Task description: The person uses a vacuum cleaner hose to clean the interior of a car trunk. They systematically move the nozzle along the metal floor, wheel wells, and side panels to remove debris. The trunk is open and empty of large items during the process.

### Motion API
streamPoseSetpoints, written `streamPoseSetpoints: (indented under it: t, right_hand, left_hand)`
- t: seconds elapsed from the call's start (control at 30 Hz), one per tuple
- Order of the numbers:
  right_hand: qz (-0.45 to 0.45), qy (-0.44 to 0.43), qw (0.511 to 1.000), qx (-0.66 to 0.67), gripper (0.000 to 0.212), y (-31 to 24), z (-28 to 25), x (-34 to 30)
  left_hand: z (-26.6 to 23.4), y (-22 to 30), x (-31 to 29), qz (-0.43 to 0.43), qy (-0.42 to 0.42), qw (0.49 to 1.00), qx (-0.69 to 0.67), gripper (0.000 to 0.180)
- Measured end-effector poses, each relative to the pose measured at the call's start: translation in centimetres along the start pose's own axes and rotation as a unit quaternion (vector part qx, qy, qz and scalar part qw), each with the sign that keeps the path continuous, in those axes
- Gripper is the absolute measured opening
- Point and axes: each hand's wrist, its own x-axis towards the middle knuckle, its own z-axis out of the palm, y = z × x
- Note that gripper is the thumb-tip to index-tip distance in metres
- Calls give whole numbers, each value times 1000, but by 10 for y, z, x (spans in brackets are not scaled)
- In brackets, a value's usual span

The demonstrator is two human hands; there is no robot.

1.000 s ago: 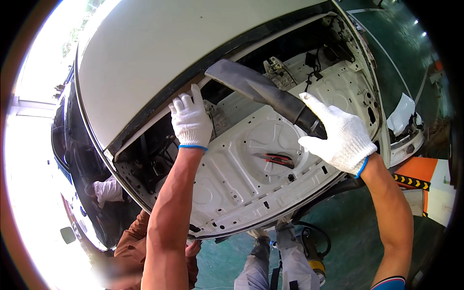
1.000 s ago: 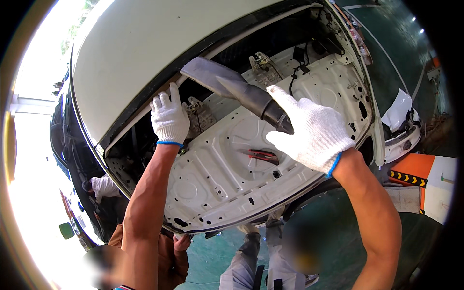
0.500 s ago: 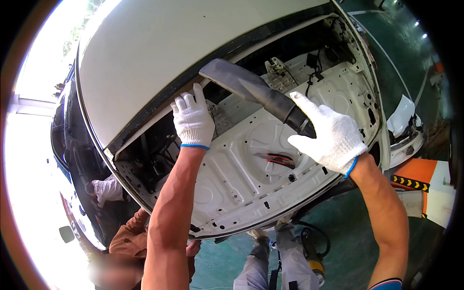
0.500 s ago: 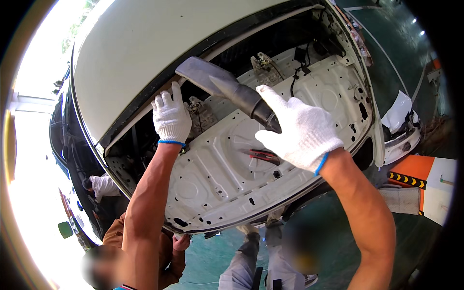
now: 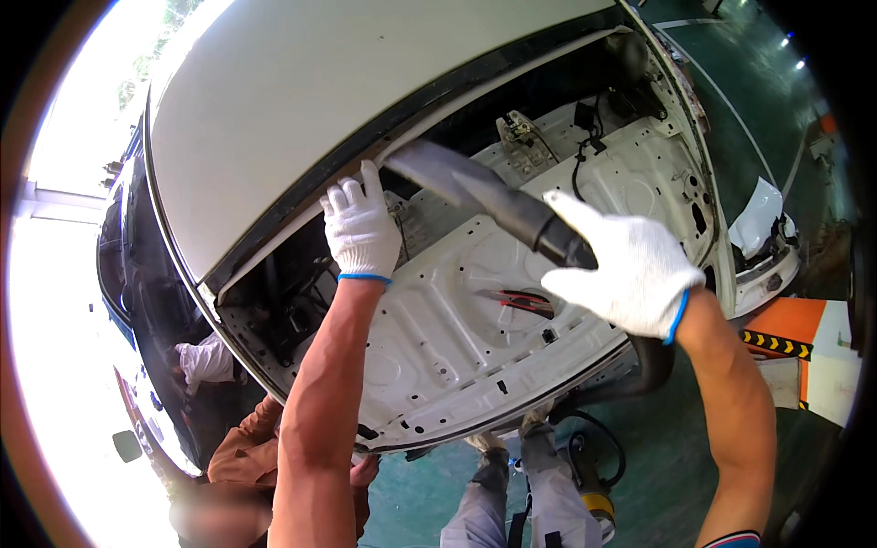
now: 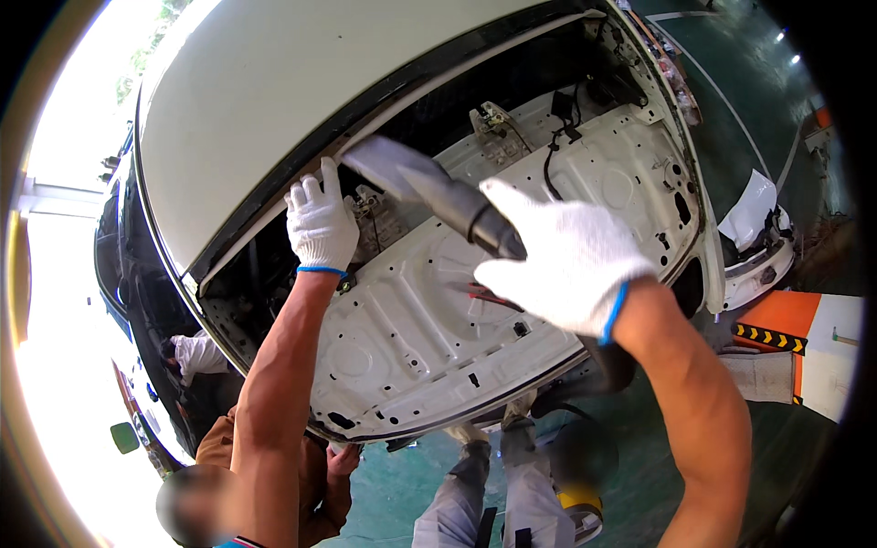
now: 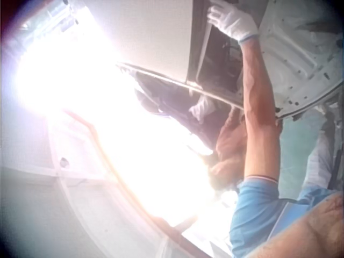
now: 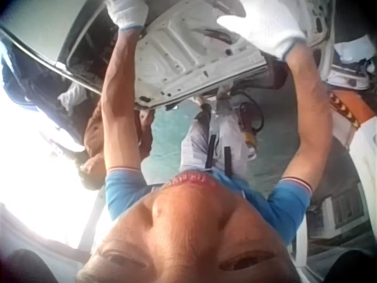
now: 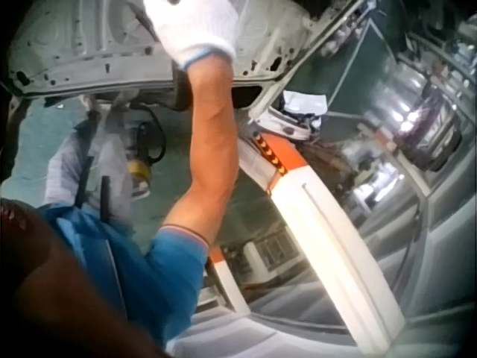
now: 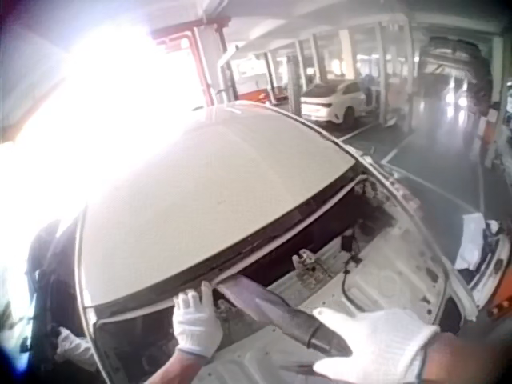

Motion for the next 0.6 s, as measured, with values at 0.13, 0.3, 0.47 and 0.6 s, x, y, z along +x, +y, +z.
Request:
streamPoseSetpoints:
  t: [0.13,0.3,0.47,0.6]
  right_hand:
    - [23,-12,999,-22,84,-6,12,-14]
    - [-6,6,1000,13,83,-14,11,0]
    - [23,-17,1000,-13,77,-29,6,20]
    - [39,-44,998,-28,71,-48,-6,38]
  left_hand:
    - [3,0,-1,3,15,1000,2,74]
    - [14,0,-7,-6,54,998,-34,69]
    - [6,2,-4,-7,25,999,-30,69]
    - [10,2,-3,-10,7,1000,-11,76]
